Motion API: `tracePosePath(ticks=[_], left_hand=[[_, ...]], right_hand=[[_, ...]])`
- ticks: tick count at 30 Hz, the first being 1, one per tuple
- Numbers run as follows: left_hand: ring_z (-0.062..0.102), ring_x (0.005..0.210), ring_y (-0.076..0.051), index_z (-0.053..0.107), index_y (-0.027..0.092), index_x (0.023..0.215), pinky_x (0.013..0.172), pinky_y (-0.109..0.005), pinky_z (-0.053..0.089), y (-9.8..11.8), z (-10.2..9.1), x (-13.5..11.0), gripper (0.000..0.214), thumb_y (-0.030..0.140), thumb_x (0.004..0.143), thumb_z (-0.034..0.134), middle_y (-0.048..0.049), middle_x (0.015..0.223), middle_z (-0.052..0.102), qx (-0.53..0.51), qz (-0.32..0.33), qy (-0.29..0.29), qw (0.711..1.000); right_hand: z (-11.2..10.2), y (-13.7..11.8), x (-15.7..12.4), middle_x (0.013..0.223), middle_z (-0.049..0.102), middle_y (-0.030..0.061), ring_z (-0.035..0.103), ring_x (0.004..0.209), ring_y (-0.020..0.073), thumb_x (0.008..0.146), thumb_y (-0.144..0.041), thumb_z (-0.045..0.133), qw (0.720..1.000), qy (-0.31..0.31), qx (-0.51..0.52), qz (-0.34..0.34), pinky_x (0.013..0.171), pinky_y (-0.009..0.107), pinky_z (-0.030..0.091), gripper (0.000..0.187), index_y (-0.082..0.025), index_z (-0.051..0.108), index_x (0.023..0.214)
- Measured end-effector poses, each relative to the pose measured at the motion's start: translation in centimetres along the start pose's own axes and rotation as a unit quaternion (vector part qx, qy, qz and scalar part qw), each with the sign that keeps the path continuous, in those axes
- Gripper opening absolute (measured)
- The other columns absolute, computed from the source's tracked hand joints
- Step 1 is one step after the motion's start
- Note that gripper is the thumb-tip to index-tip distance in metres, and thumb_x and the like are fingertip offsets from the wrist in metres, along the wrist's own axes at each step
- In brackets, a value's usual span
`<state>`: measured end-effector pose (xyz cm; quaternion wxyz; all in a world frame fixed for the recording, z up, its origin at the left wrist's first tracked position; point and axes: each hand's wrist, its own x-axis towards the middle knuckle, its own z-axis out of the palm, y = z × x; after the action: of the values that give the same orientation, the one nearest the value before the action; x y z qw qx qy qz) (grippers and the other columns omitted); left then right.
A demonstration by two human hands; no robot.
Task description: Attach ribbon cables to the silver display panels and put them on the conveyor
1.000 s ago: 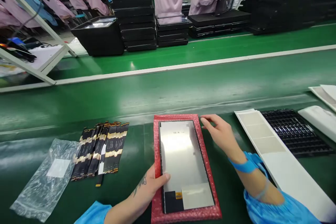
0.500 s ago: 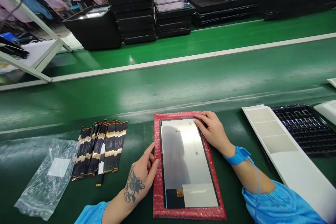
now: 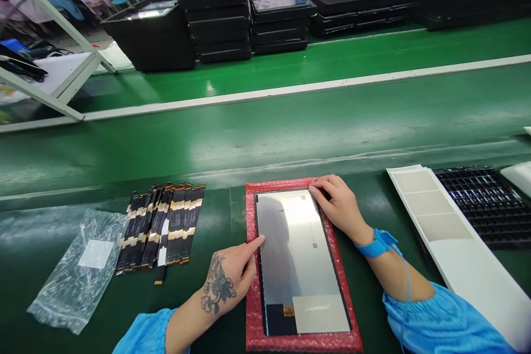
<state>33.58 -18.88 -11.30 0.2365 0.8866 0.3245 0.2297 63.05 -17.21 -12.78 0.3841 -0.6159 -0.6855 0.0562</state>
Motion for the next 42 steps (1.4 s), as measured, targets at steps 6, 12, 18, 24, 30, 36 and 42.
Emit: tracePosePath(ticks=[6,12,18,24,30,36,42], left_hand=[[0.055,0.069,-0.012,0.055,0.013,0.11,0.058,-0.022,0.043,0.4,0.2,0.2,0.025,0.013,0.089,0.041,-0.0045,0.084,0.055,0.108,-0.007,0.06,0.992],[0.048,0.08,-0.017,0.052,0.014,0.083,0.067,-0.029,0.038,0.6,0.3,0.3,0.009,0.01,0.088,0.045,-0.0052,0.086,0.054,0.063,0.008,0.039,0.997],[0.046,0.081,-0.016,0.051,0.015,0.086,0.069,-0.027,0.038,0.3,0.1,0.4,0.007,0.01,0.089,0.047,-0.0043,0.087,0.053,-0.007,-0.005,0.03,1.0],[0.045,0.083,-0.016,0.051,0.015,0.092,0.07,-0.027,0.04,0.3,-0.3,0.4,0.006,0.011,0.089,0.047,-0.0041,0.09,0.052,-0.012,-0.015,0.009,1.0],[0.046,0.088,-0.017,0.05,0.016,0.105,0.075,-0.029,0.042,0.3,-0.3,0.3,0.02,0.009,0.086,0.044,-0.0052,0.096,0.053,-0.007,-0.018,-0.008,1.0],[0.048,0.087,-0.017,0.049,0.015,0.107,0.074,-0.028,0.045,0.4,-0.4,0.5,0.023,0.01,0.085,0.046,-0.0054,0.096,0.054,0.01,-0.018,0.003,1.0],[0.051,0.088,-0.017,0.05,0.015,0.108,0.076,-0.029,0.046,0.3,-0.4,0.4,0.022,0.011,0.087,0.047,-0.006,0.096,0.055,0.014,-0.022,0.005,1.0]], right_hand=[[-0.1,0.1,0.0,0.087,0.054,0.0034,0.049,0.083,0.0164,0.098,-0.024,0.048,1.0,-0.002,0.009,-0.006,0.073,0.031,0.04,0.018,-0.016,0.06,0.088],[-0.2,0.2,0.0,0.087,0.054,0.0032,0.05,0.083,0.0166,0.097,-0.023,0.048,1.0,-0.008,0.016,-0.001,0.073,0.031,0.04,0.016,-0.016,0.059,0.088],[-0.3,0.2,0.0,0.089,0.054,0.0031,0.05,0.084,0.0165,0.097,-0.02,0.047,1.0,-0.013,0.014,-0.005,0.074,0.03,0.04,0.014,-0.016,0.058,0.089],[-0.9,0.9,0.2,0.095,0.053,0.0032,0.05,0.089,0.0159,0.097,-0.015,0.044,0.997,-0.057,0.023,-0.039,0.077,0.03,0.042,0.013,-0.017,0.057,0.097],[-1.2,1.3,0.1,0.095,0.054,0.004,0.051,0.088,0.017,0.095,-0.012,0.042,0.996,-0.068,0.026,-0.05,0.074,0.03,0.044,0.016,-0.018,0.056,0.1],[-1.5,1.0,0.2,0.097,0.054,0.007,0.052,0.089,0.0198,0.095,-0.017,0.04,0.995,-0.093,0.028,-0.031,0.074,0.034,0.046,0.018,-0.018,0.056,0.102],[-3.1,1.5,0.4,0.115,0.049,0.0103,0.047,0.108,0.0239,0.093,-0.028,0.043,0.973,-0.216,0.082,-0.005,0.088,0.042,0.046,0.028,-0.02,0.054,0.117]])
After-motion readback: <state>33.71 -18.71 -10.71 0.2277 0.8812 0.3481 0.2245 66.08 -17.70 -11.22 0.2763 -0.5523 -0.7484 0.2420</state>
